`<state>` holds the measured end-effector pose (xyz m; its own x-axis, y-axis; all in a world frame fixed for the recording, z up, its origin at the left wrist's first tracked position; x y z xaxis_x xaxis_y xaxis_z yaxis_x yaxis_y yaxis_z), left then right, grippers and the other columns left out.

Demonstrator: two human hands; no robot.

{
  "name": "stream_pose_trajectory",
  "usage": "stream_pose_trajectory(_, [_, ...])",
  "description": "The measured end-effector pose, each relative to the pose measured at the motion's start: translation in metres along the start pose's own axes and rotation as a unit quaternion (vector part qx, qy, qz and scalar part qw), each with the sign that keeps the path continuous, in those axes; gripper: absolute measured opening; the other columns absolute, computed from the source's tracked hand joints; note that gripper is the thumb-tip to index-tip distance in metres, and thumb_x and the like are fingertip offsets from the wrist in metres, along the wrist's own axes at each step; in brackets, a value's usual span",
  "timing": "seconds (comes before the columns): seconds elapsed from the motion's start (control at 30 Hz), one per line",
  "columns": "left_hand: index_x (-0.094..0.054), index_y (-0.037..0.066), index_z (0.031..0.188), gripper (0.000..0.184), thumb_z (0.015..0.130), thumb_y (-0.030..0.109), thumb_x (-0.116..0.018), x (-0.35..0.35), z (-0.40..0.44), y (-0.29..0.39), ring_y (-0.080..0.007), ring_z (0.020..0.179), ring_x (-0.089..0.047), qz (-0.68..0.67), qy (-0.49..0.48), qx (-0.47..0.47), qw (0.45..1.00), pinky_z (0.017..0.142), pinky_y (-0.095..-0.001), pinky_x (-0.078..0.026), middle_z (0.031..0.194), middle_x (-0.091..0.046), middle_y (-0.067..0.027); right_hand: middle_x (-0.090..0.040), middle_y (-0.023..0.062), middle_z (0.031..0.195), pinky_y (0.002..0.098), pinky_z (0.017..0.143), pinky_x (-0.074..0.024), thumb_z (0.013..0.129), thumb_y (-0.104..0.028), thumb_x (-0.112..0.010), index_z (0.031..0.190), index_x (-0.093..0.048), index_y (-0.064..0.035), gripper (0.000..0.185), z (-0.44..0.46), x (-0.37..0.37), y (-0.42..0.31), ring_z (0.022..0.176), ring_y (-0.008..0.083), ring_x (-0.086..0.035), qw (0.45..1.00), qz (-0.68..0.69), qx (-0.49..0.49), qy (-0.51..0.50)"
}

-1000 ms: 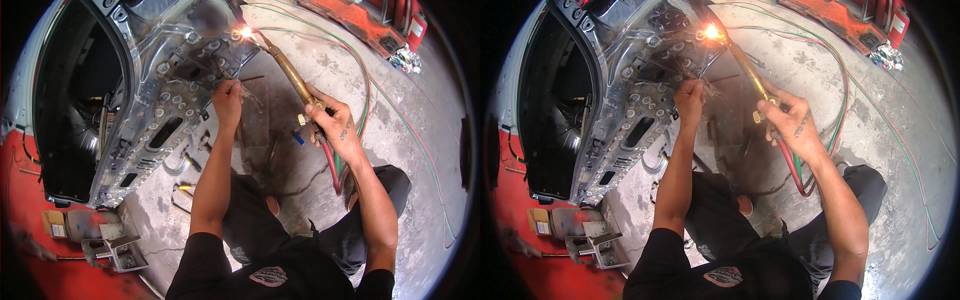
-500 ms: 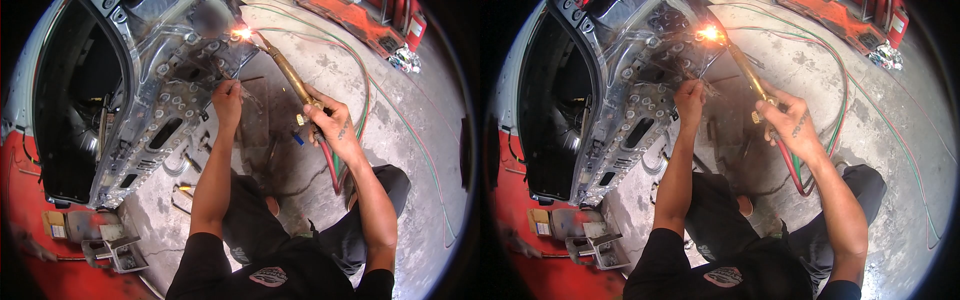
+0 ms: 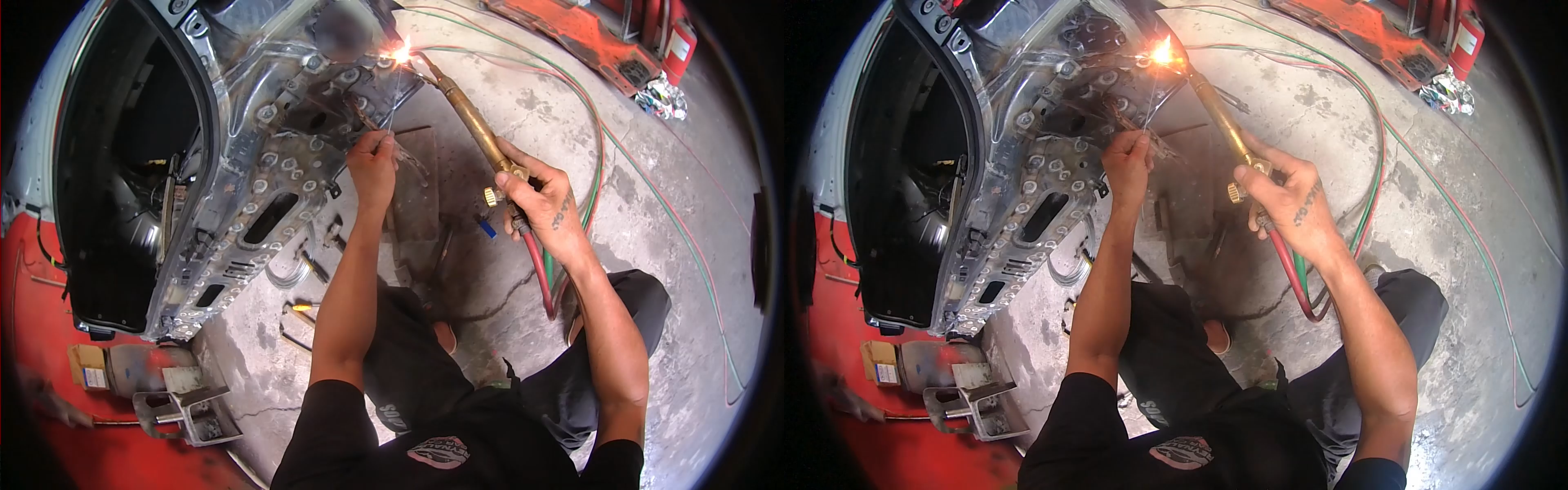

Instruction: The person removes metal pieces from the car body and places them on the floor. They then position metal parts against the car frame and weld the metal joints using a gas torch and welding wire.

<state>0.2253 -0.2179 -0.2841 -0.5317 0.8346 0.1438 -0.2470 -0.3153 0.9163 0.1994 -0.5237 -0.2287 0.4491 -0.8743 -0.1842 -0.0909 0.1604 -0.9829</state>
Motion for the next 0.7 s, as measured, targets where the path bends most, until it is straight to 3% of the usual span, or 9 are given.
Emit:
stream_pose_trajectory(0.07, [-0.074, 0.002, 0.096, 0.008, 0.100, 0.005, -0.068, -0.0001, 0.0010, -0.0019, -0.0087, 0.054, -0.054, 0.003, 0.001, -0.011, 1.000, 0.048, -0.0262, -0.043, 0.071, -0.065, -0.0025, -0.067, 0.0065, 0.087, 0.0279, 0.048, -0.0493, 0.103, -0.018, -0.067, 0.154, -0.052, 0.0035, 0.058, 0.0003, 0.0001, 0.0006, 0.056, 0.0126, -0.064, 1.000, -0.001, 0.000, 0.001])
stream_pose_trajectory(0.7, [-0.074, 0.001, 0.098, 0.009, 0.100, 0.005, -0.067, -0.0006, 0.0019, -0.0018, -0.0093, 0.055, -0.055, 0.013, 0.006, 0.009, 1.000, 0.050, -0.0264, -0.043, 0.072, -0.066, -0.0028, -0.067, 0.0063, 0.087, 0.0276, 0.048, -0.0490, 0.103, -0.018, -0.068, 0.155, -0.051, 0.0038, 0.059, -0.0004, 0.0004, -0.0004, 0.056, 0.0124, -0.063, 1.000, -0.004, -0.006, -0.001])
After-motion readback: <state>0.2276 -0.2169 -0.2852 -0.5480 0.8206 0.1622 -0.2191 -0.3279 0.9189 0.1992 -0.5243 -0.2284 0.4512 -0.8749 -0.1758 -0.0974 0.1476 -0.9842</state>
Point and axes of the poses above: each hand's wrist, its own z-axis towards the middle knuckle, its own x-axis out of the back of the hand, y = z × x, the point moved 1 cm from there along z, towards the middle knuckle
